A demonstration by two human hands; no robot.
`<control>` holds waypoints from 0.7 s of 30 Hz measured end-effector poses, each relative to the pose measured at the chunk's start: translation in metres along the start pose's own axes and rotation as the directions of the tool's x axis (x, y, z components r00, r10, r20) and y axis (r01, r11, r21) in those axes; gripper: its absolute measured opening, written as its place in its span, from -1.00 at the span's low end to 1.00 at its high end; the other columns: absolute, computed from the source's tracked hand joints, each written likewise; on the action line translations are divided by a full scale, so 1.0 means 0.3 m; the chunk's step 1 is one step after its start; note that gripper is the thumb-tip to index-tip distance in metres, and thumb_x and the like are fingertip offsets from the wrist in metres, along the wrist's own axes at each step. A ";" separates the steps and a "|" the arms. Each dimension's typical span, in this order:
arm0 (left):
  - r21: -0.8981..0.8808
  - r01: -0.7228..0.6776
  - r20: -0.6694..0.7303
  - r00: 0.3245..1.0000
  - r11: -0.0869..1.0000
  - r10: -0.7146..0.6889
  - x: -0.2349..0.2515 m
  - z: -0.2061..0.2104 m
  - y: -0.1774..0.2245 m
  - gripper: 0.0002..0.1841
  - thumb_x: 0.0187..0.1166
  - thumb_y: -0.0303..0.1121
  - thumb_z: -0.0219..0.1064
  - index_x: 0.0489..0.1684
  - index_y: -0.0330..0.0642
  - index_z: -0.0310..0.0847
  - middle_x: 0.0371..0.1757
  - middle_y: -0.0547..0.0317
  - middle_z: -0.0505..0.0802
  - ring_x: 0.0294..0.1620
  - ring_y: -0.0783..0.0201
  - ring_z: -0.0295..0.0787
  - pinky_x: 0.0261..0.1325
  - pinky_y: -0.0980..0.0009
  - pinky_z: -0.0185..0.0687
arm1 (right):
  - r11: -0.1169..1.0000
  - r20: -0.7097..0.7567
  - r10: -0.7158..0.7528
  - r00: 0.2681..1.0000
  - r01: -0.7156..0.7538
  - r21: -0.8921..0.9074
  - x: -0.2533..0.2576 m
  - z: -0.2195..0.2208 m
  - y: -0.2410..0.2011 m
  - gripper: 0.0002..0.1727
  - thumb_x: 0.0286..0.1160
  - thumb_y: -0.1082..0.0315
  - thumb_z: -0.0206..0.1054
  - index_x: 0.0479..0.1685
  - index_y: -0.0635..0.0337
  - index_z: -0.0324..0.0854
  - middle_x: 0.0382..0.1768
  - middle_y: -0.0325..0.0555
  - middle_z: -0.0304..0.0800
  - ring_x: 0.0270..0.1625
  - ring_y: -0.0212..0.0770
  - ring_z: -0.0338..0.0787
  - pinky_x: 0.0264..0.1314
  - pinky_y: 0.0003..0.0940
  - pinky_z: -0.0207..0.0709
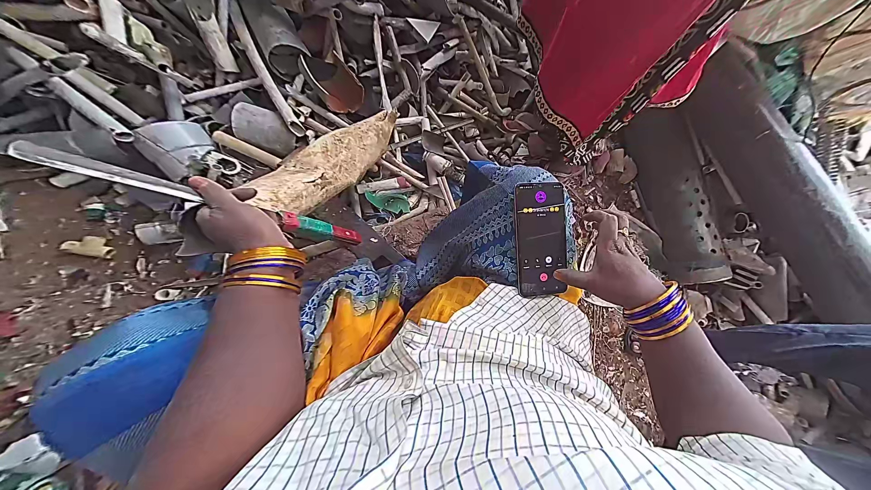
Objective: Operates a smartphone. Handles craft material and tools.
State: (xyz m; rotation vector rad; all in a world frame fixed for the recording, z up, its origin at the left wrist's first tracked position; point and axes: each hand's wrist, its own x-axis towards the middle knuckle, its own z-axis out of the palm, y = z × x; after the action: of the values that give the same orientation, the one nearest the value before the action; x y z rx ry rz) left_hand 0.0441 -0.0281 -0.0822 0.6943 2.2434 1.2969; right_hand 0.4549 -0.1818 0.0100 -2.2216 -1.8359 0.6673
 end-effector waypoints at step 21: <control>-0.014 0.005 0.001 1.000 1.000 -0.005 -0.004 -0.001 0.002 -0.40 0.92 0.00 -0.24 0.11 -0.26 0.70 0.02 0.16 0.79 0.06 0.47 0.66 0.29 0.39 0.43 | 0.999 -0.019 -0.047 0.999 0.047 0.019 0.002 0.024 -0.003 0.15 -0.20 0.06 0.82 0.53 0.33 0.26 0.60 0.45 0.28 0.48 0.41 0.52 0.33 0.33 0.51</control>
State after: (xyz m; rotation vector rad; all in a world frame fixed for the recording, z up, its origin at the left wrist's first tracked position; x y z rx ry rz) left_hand 0.0449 -0.0287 -0.0815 0.6838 2.2312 1.3086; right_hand 0.4509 -0.1821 0.0040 -2.1583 -1.8588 0.6502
